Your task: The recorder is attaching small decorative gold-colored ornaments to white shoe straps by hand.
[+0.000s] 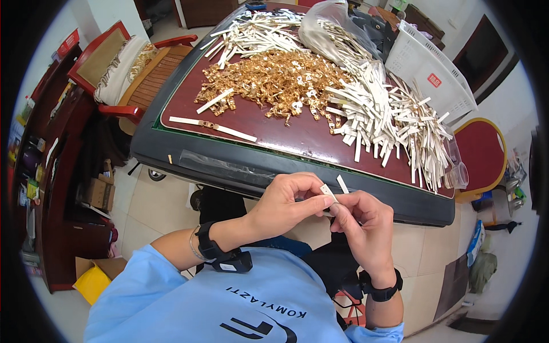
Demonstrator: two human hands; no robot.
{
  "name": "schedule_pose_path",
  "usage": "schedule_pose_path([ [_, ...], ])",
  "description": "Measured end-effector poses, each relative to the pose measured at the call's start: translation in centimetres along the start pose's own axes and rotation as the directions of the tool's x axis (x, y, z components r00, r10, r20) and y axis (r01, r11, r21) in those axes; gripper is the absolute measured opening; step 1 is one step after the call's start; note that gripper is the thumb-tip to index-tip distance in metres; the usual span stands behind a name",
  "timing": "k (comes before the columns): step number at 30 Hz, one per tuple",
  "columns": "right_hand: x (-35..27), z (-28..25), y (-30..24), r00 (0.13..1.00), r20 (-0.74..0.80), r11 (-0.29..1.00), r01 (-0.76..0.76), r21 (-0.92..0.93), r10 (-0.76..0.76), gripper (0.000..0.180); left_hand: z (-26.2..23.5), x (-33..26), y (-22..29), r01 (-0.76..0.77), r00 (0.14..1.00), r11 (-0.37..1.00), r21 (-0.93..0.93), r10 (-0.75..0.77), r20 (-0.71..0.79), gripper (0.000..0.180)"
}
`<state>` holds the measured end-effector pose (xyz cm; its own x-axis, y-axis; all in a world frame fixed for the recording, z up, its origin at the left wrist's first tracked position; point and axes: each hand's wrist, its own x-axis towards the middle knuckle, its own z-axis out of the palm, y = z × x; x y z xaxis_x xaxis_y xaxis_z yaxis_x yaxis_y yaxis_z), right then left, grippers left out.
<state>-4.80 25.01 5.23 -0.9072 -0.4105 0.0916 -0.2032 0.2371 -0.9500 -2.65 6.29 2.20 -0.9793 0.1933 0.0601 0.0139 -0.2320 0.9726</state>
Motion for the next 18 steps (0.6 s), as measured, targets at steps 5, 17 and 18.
schedule_pose_path([
  [5, 2.5, 0.3, 0.1, 0.985, 0.034, 0.978, 0.170, -0.117, -0.167, 0.013, -1.3, 0.5, 0.0, -0.076, 0.987, 0.985, -0.152, 0.053, -0.152, 0.011],
  [17, 10.3, 3.4, 2.6, 0.924, 0.119, 0.874, 0.383, -0.298, -0.364, 0.024, -8.9, 4.0, 1.2, -0.079, 0.944, 0.982, -0.174, 0.017, -0.329, 0.010],
  [18, 10.7, 3.8, 2.8, 0.880, 0.173, 0.791, 0.474, -0.386, -0.443, 0.029, -8.9, 3.6, 1.0, -0.072, 0.937, 0.982, -0.172, 0.008, -0.350, 0.010],
])
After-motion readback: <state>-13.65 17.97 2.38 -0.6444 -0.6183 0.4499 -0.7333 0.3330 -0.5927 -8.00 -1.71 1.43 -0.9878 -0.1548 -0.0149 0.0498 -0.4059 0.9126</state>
